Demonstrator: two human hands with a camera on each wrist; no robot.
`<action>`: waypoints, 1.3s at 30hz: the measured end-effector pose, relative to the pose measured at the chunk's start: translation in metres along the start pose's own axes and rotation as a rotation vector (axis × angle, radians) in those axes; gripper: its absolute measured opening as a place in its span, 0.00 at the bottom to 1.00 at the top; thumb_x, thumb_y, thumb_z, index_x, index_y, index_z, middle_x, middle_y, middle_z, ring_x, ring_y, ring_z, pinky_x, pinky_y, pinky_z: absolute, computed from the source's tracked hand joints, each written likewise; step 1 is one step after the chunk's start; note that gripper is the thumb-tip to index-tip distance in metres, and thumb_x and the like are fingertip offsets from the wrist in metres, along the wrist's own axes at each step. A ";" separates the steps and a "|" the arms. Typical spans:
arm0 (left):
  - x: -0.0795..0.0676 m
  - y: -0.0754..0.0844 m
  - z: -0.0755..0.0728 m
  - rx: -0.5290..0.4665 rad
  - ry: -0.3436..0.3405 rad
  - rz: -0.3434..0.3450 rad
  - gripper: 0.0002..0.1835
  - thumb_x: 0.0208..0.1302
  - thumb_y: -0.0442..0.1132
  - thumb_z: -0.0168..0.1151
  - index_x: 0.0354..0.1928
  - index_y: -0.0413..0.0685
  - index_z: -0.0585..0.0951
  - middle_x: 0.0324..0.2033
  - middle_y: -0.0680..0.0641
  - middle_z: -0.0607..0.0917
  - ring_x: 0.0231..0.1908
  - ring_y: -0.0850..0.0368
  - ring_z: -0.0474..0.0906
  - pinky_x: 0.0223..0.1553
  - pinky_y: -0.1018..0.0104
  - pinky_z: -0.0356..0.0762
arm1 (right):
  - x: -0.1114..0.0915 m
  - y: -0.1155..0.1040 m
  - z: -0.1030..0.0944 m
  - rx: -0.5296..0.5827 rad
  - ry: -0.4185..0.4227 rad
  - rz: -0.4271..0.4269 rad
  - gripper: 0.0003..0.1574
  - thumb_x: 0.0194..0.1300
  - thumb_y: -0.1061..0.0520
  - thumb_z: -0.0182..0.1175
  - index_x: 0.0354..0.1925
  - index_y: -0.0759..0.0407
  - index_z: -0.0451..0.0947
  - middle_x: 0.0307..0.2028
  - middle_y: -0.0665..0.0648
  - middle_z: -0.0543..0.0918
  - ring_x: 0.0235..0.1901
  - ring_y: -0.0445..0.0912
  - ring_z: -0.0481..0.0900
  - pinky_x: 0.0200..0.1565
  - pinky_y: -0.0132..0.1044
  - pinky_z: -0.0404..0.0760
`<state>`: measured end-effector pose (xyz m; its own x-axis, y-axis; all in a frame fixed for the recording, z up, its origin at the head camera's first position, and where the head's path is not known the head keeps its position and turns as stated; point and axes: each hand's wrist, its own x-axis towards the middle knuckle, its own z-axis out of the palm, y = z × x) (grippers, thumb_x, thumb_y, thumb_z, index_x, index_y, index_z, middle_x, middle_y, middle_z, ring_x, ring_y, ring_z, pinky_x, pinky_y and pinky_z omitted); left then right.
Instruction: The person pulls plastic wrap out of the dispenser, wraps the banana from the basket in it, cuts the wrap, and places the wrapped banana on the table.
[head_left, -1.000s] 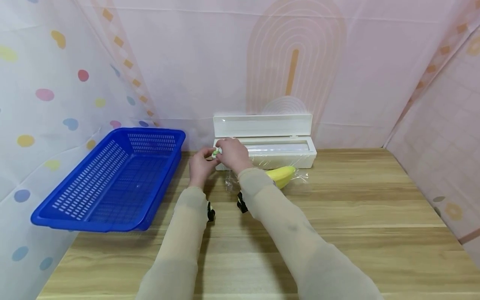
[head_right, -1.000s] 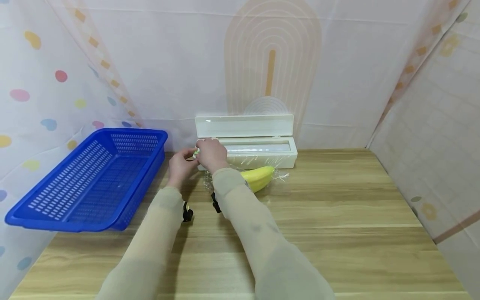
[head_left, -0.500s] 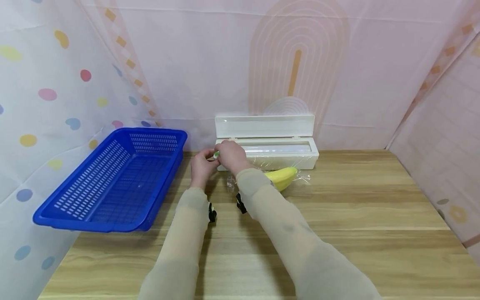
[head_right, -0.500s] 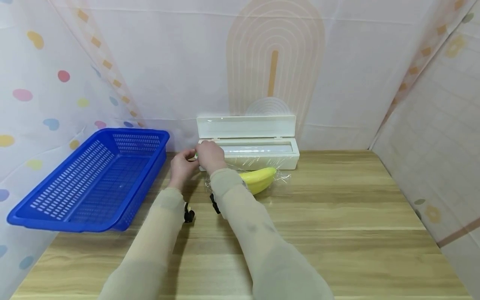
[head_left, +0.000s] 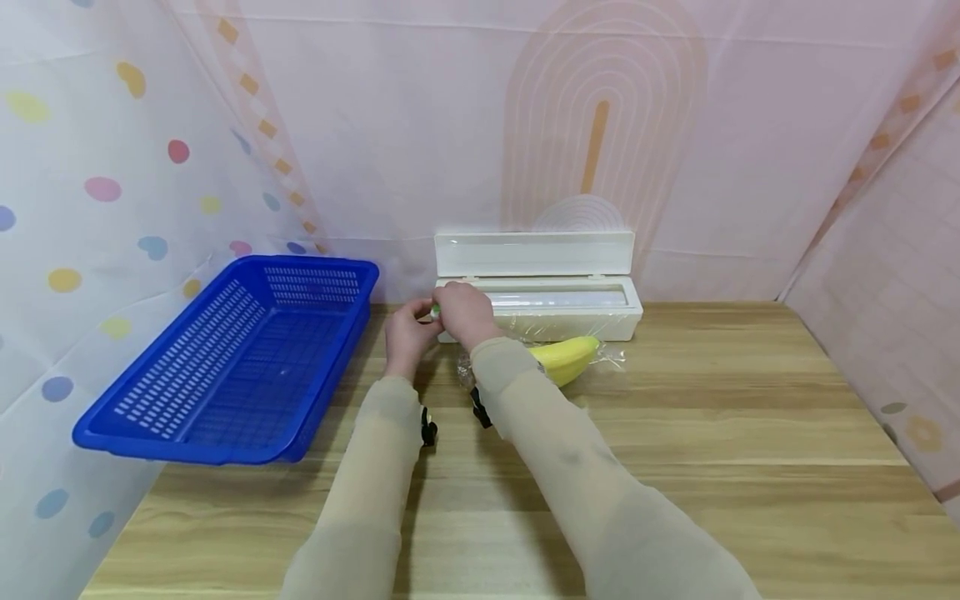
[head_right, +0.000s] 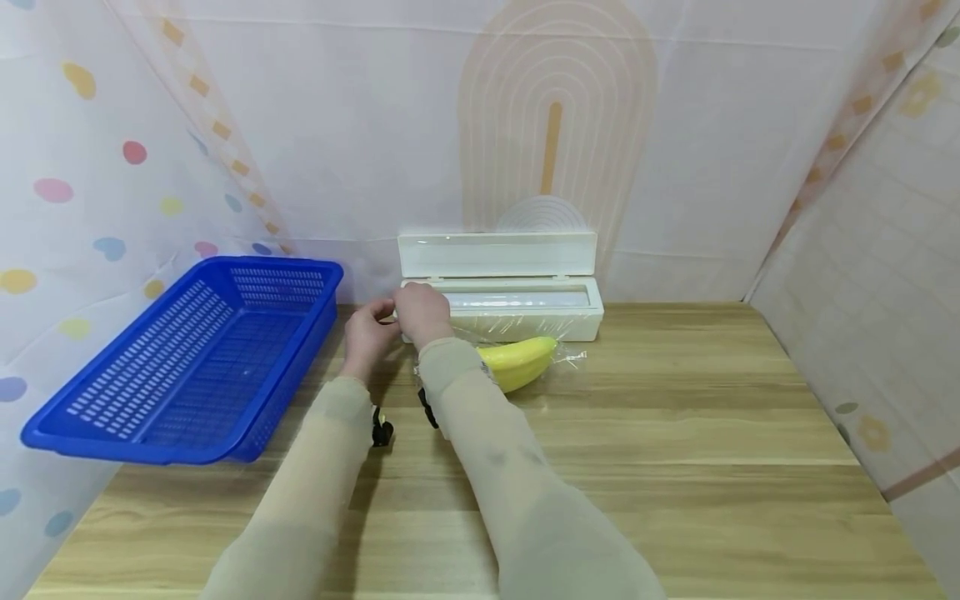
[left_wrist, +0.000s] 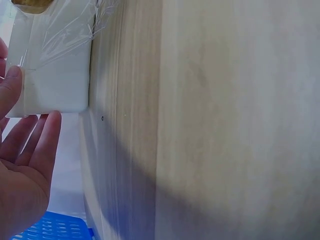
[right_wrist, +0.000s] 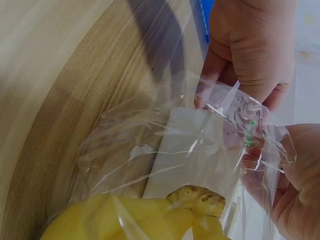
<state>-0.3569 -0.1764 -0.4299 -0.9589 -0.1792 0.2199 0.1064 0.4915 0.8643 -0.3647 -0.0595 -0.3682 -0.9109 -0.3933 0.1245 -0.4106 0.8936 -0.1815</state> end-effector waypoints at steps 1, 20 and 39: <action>0.000 0.000 0.000 -0.005 -0.001 0.000 0.22 0.56 0.30 0.69 0.54 0.36 0.81 0.53 0.37 0.83 0.53 0.42 0.80 0.54 0.55 0.79 | 0.000 0.000 0.000 0.002 -0.001 0.003 0.17 0.63 0.60 0.64 0.52 0.52 0.82 0.47 0.52 0.83 0.45 0.47 0.81 0.42 0.39 0.82; 0.004 -0.001 0.003 0.001 0.008 0.006 0.22 0.55 0.33 0.72 0.53 0.36 0.83 0.52 0.38 0.84 0.54 0.44 0.80 0.54 0.55 0.78 | 0.002 -0.002 -0.003 -0.026 0.022 0.046 0.14 0.66 0.59 0.62 0.49 0.48 0.83 0.46 0.49 0.85 0.44 0.45 0.82 0.38 0.41 0.83; 0.001 -0.003 0.001 -0.020 0.000 0.001 0.23 0.56 0.32 0.71 0.55 0.36 0.81 0.52 0.38 0.83 0.54 0.44 0.79 0.54 0.55 0.79 | 0.007 -0.004 0.002 -0.080 0.032 0.041 0.12 0.67 0.57 0.62 0.48 0.47 0.82 0.43 0.50 0.85 0.43 0.45 0.81 0.34 0.39 0.83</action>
<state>-0.3587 -0.1779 -0.4328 -0.9589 -0.1784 0.2207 0.1125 0.4749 0.8728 -0.3695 -0.0658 -0.3688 -0.9245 -0.3505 0.1495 -0.3678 0.9235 -0.1089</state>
